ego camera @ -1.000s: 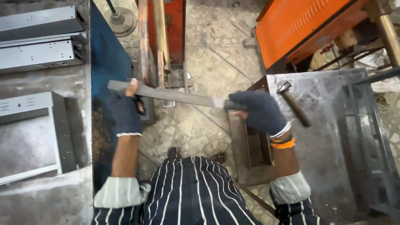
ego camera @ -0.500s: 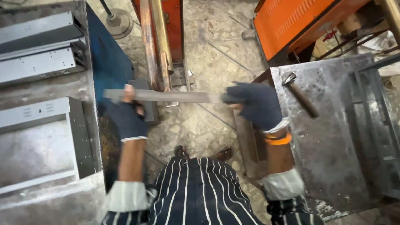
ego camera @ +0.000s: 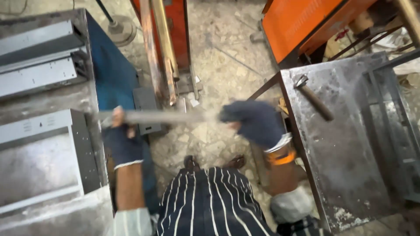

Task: The person assembles and spot welds metal panels and components to create a metal enclosure.

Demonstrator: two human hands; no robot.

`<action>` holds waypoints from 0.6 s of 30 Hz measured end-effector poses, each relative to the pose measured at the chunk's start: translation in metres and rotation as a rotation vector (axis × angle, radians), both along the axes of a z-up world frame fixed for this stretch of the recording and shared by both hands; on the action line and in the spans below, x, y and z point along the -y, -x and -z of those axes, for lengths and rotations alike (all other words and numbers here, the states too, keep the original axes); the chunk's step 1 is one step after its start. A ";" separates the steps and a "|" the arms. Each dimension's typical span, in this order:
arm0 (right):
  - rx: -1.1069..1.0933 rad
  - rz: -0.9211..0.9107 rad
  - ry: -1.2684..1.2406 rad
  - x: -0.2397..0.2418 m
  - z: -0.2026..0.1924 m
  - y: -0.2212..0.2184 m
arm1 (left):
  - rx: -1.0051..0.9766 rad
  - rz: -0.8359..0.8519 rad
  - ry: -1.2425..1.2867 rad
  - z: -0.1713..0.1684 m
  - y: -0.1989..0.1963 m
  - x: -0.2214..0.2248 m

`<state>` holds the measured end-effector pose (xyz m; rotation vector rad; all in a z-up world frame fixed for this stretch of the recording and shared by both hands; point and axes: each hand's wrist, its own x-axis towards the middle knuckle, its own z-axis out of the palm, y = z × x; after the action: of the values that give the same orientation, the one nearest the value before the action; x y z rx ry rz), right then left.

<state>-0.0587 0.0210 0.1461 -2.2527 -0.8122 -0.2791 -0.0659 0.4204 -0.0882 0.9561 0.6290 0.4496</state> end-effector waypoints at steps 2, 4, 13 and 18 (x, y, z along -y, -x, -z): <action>-0.040 0.045 0.052 0.029 -0.017 -0.006 | 0.032 0.055 -0.025 -0.102 0.000 0.065; -0.056 0.091 0.103 0.040 -0.032 -0.014 | 0.087 0.112 -0.051 -0.159 0.005 0.099; 0.023 -0.017 0.055 -0.036 0.026 -0.004 | 0.259 -0.026 0.018 -0.093 0.009 -0.001; -0.339 0.116 -0.147 0.038 0.002 -0.004 | 0.041 0.147 -0.120 -0.154 0.015 0.083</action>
<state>-0.0547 -0.0170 0.1446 -2.1324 -0.4680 -0.0064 -0.0812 0.3379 0.0654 1.0967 0.4953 0.3786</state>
